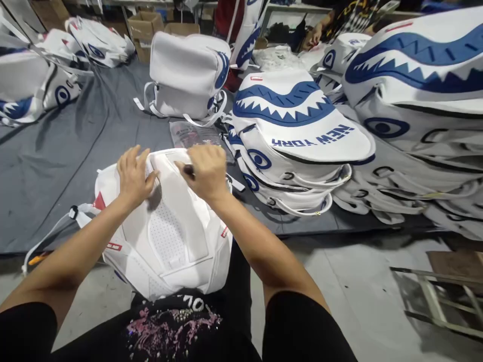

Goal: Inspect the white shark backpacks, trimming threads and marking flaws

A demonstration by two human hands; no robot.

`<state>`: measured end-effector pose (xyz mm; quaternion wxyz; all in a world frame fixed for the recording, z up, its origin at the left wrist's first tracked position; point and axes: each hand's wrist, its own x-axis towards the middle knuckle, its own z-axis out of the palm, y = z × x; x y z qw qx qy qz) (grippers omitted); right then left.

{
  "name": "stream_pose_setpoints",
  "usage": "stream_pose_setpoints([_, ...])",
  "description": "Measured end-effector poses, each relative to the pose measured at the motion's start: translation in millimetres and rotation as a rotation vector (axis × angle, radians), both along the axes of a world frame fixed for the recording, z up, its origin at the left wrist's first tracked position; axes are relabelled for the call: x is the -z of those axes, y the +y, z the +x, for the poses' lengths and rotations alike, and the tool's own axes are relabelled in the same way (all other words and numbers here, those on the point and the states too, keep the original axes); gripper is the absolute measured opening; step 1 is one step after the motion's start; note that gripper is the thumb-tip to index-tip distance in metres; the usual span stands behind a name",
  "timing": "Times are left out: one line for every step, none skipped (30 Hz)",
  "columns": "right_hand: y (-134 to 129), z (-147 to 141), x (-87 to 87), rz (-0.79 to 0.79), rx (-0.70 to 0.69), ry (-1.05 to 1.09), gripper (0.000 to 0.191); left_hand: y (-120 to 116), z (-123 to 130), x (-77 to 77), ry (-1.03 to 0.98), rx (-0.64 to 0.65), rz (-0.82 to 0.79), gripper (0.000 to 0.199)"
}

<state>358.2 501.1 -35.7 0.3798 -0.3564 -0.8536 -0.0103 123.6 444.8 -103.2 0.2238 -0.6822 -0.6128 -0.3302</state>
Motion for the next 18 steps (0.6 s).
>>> stream_pose_setpoints([-12, 18, 4.2, -0.102, 0.034, 0.135, 0.047, -3, 9, -0.2, 0.024, 0.078, -0.016, 0.055])
stream_pose_setpoints([-23, 35, 9.5, -0.236, 0.054, 0.259, 0.053, -5, 20, -1.6, 0.06, 0.171, -0.054, 0.055])
stream_pose_setpoints([-34, 49, 15.9, -0.39, 0.057, 0.37, 0.056, -6, 31, -4.1, 0.109, 0.268, -0.112, 0.053])
stream_pose_setpoints([-44, 59, 23.2, -0.546, 0.044, 0.471, 0.059, -5, 42, -7.3, 0.16, 0.349, -0.183, 0.051])
stream_pose_setpoints([-52, 67, 31.3, -0.687, 0.023, 0.564, 0.061, -3, 51, -11.1, 0.212, 0.402, -0.259, 0.05])
stream_pose_setpoints([-59, 71, 39.9, -0.8, -0.001, 0.646, 0.062, 0, 60, -14.9, 0.26, 0.423, -0.331, 0.049])
stream_pose_setpoints([-65, 72, 48.4, -0.878, -0.018, 0.718, 0.062, 3, 67, -18.4, 0.301, 0.419, -0.391, 0.049])
stream_pose_setpoints([-69, 70, 56.6, -0.917, -0.025, 0.771, 0.06, 6, 73, -21.4, 0.332, 0.402, -0.437, 0.049])
stream_pose_setpoints([-72, 68, 64.1, -0.916, -0.021, 0.802, 0.057, 8, 77, -23.6, 0.355, 0.38, -0.47, 0.048])
stream_pose_setpoints([-74, 64, 70.7, -0.888, -0.009, 0.809, 0.051, 9, 81, -24.7, 0.37, 0.358, -0.492, 0.047])
stream_pose_setpoints([-75, 60, 76.5, -0.846, 0.008, 0.799, 0.045, 8, 83, -24.5, 0.38, 0.344, -0.502, 0.044])
stream_pose_setpoints([-76, 56, 81.4, -0.8, 0.029, 0.787, 0.038, 5, 84, -23.1, 0.386, 0.338, -0.497, 0.041])
stream_pose_setpoints([-77, 52, 85.4, -0.76, 0.048, 0.78, 0.031, 0, 85, -20.4, 0.387, 0.336, -0.475, 0.036])
stream_pose_setpoints([-78, 49, 88.6, -0.734, 0.066, 0.788, 0.027, -6, 85, -16.7, 0.381, 0.338, -0.435, 0.031])
stream_pose_setpoints([-79, 47, 90.9, -0.72, 0.082, 0.812, 0.027, -13, 86, -12.4, 0.367, 0.339, -0.374, 0.026])
stream_pose_setpoints([-80, 45, 92.4, -0.712, 0.097, 0.849, 0.028, -21, 86, -7.9, 0.345, 0.339, -0.306, 0.022])
stream_pose_setpoints([-80, 43, 93.1, -0.704, 0.106, 0.888, 0.028, -28, 87, -3.6, 0.319, 0.336, -0.246, 0.018])
stream_pose_setpoints([-81, 42, 93.1, -0.703, 0.109, 0.916, 0.027, -34, 88, 0.1, 0.293, 0.326, -0.204, 0.016])
